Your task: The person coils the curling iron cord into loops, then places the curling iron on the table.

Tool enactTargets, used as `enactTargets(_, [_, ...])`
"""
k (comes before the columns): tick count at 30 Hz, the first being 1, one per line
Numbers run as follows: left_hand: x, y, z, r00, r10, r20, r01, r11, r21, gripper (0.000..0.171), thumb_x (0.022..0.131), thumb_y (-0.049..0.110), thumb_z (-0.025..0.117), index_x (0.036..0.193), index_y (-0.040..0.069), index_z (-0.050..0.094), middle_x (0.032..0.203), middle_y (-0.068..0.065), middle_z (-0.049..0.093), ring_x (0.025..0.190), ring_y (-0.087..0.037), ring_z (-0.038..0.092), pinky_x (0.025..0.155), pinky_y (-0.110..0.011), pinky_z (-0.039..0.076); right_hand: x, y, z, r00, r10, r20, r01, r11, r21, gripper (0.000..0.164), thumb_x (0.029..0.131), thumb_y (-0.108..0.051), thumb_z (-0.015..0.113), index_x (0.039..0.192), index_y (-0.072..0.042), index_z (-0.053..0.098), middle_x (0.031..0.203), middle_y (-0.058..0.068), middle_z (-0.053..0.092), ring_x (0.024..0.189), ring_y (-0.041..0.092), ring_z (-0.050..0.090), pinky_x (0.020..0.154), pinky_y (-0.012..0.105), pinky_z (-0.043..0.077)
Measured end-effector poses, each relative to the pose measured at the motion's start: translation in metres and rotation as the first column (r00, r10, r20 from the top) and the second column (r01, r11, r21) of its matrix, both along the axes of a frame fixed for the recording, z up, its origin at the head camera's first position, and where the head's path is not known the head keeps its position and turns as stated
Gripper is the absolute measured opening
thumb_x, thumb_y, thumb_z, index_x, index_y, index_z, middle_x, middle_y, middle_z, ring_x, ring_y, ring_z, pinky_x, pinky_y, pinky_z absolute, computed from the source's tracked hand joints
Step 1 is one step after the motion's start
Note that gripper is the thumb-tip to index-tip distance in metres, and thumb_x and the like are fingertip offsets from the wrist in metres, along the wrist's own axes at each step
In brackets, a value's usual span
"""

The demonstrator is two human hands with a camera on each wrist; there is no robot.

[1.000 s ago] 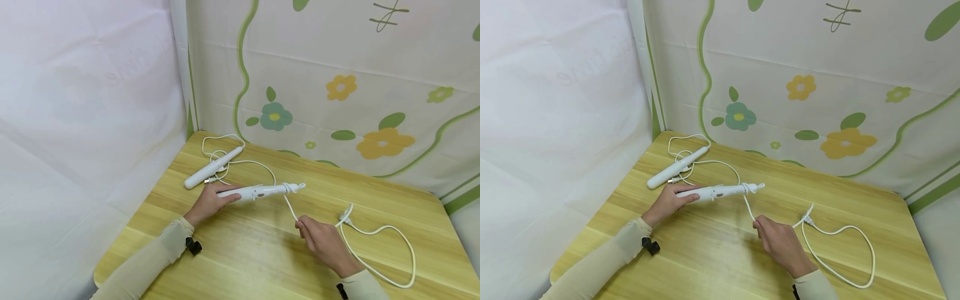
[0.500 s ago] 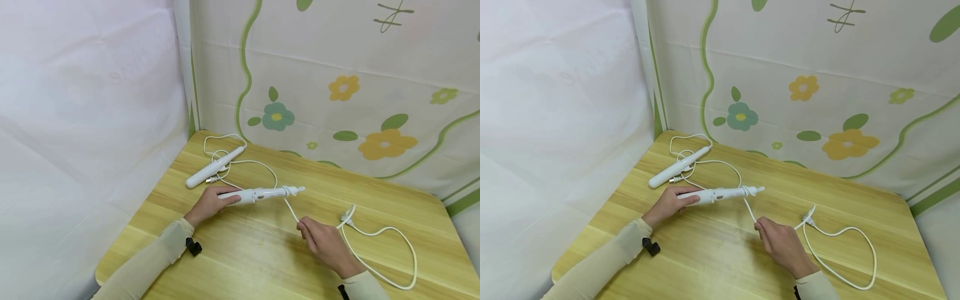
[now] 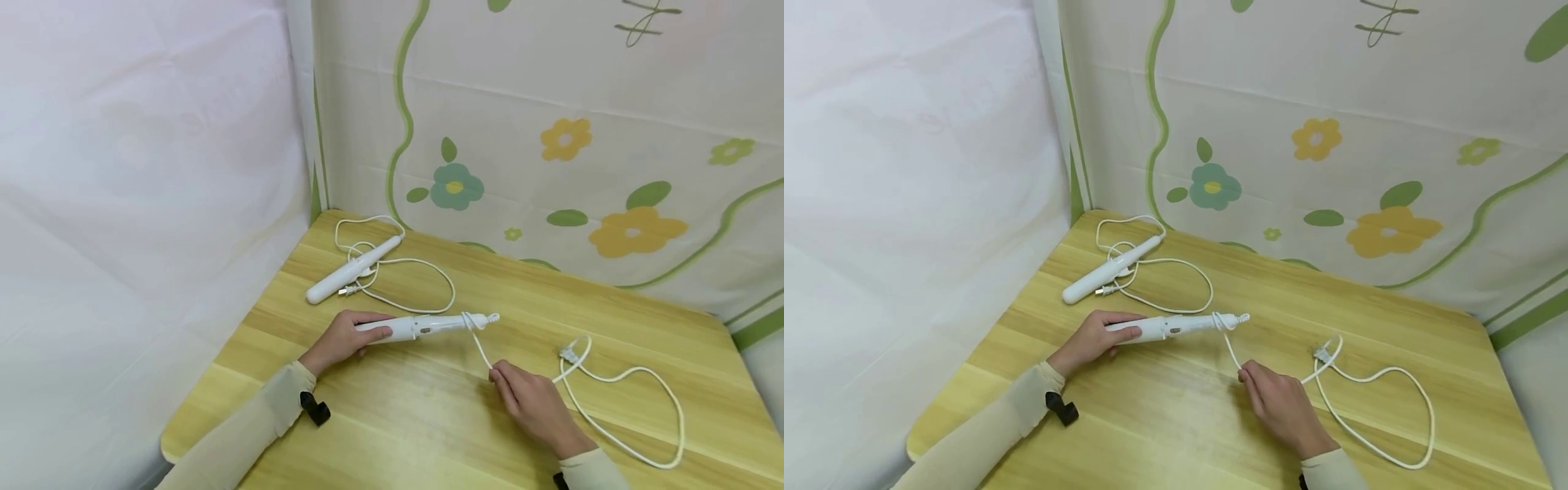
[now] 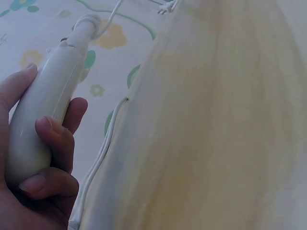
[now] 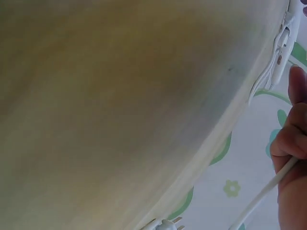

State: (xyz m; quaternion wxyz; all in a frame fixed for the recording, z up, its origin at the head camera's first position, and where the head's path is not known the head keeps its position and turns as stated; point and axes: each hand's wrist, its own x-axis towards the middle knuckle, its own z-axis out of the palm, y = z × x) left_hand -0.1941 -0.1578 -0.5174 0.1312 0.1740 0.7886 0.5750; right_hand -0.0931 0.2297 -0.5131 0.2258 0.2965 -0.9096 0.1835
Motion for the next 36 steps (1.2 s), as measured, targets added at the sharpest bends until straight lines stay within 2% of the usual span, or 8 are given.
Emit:
enactTargets(4, [-0.001,0.003,0.006,1.0,0.003,-0.014,-0.003,1.0,-0.027,0.038,0.098,0.045,0.083,0.132,0.027,0.081,0.081,-0.014,0.075,0.048,-0.012,0.049,0.047,-0.026,0.044,-0.005,0.004,0.013,0.999,0.018,-0.049,-0.019,1.0,-0.02,0.013,0.107,-0.013,0.067,0.095,-0.017,0.066,0.073,-0.02,0.053,0.063,-0.01,0.042,0.05,0.018,0.038])
enactTargets(9, [-0.001,0.008,0.016,0.998,0.062,-0.007,-0.062,0.997,-0.047,0.038,0.095,0.05,0.085,0.128,0.033,0.083,0.084,-0.016,0.075,0.048,-0.012,0.047,0.047,-0.025,0.041,-0.015,0.0,0.033,0.992,0.081,-0.096,-0.082,0.997,-0.004,0.034,0.119,-0.032,0.046,0.097,-0.014,0.065,0.074,-0.017,0.057,0.061,-0.009,0.04,0.05,0.015,0.037])
enactTargets(13, [-0.002,0.014,0.025,0.992,0.092,-0.085,-0.099,0.991,-0.085,0.041,0.093,0.054,0.085,0.127,0.032,0.083,0.107,-0.006,0.083,0.074,-0.01,0.065,0.062,-0.025,0.052,-0.018,-0.005,0.044,0.987,0.115,-0.109,-0.114,0.993,0.017,0.043,0.121,-0.037,0.037,0.097,-0.013,0.064,0.074,-0.015,0.058,0.06,-0.008,0.041,0.05,0.014,0.037])
enactTargets(16, [-0.001,0.017,0.032,0.985,0.09,-0.148,-0.107,0.988,-0.108,0.041,0.092,0.052,0.086,0.127,0.03,0.083,0.126,0.003,0.081,0.1,-0.009,0.071,0.077,-0.026,0.057,-0.02,-0.007,0.053,0.983,0.128,-0.133,-0.126,0.992,0.026,0.046,0.121,-0.037,0.034,0.097,-0.011,0.064,0.075,-0.012,0.06,0.059,-0.006,0.042,0.049,0.015,0.038])
enactTargets(21, [0.003,0.022,0.041,0.977,0.071,-0.203,-0.094,0.99,-0.105,0.04,0.093,0.045,0.088,0.128,0.026,0.083,0.124,0.001,0.082,0.096,-0.011,0.073,0.073,-0.027,0.059,-0.021,-0.006,0.069,0.979,0.13,-0.156,-0.127,0.992,0.028,0.045,0.121,-0.036,0.035,0.096,-0.011,0.063,0.074,-0.013,0.059,0.058,-0.005,0.04,0.048,0.014,0.036])
enactTargets(27, [0.009,0.029,0.048,0.97,0.026,-0.242,-0.056,0.992,-0.116,0.039,0.095,0.044,0.087,0.128,0.025,0.083,0.124,0.0,0.082,0.088,-0.008,0.072,0.069,-0.024,0.057,-0.021,-0.007,0.081,0.97,0.181,-0.161,-0.177,0.983,0.04,0.042,0.121,-0.035,0.039,0.092,-0.013,0.062,0.07,-0.014,0.057,0.056,-0.006,0.038,0.047,0.012,0.033])
enactTargets(30, [0.011,0.029,0.051,0.959,-0.03,-0.282,-0.014,0.988,-0.153,0.038,0.096,0.043,0.086,0.128,0.024,0.083,0.121,0.0,0.083,0.086,-0.005,0.071,0.067,-0.023,0.057,-0.023,-0.005,0.085,0.966,0.179,-0.186,-0.169,0.983,0.066,0.044,0.121,-0.036,0.039,0.092,-0.012,0.062,0.069,-0.014,0.058,0.054,-0.005,0.041,0.046,0.015,0.036])
enactTargets(36, [0.01,0.021,0.057,0.889,-0.236,-0.392,0.147,0.959,-0.243,0.036,0.095,0.039,0.086,0.127,0.022,0.084,0.114,0.002,0.084,0.076,0.001,0.067,0.063,-0.021,0.055,-0.03,0.002,0.09,0.968,0.165,-0.191,-0.149,0.984,0.094,0.045,0.121,-0.037,0.038,0.099,-0.009,0.065,0.07,-0.012,0.057,0.055,-0.004,0.039,0.046,0.016,0.037])
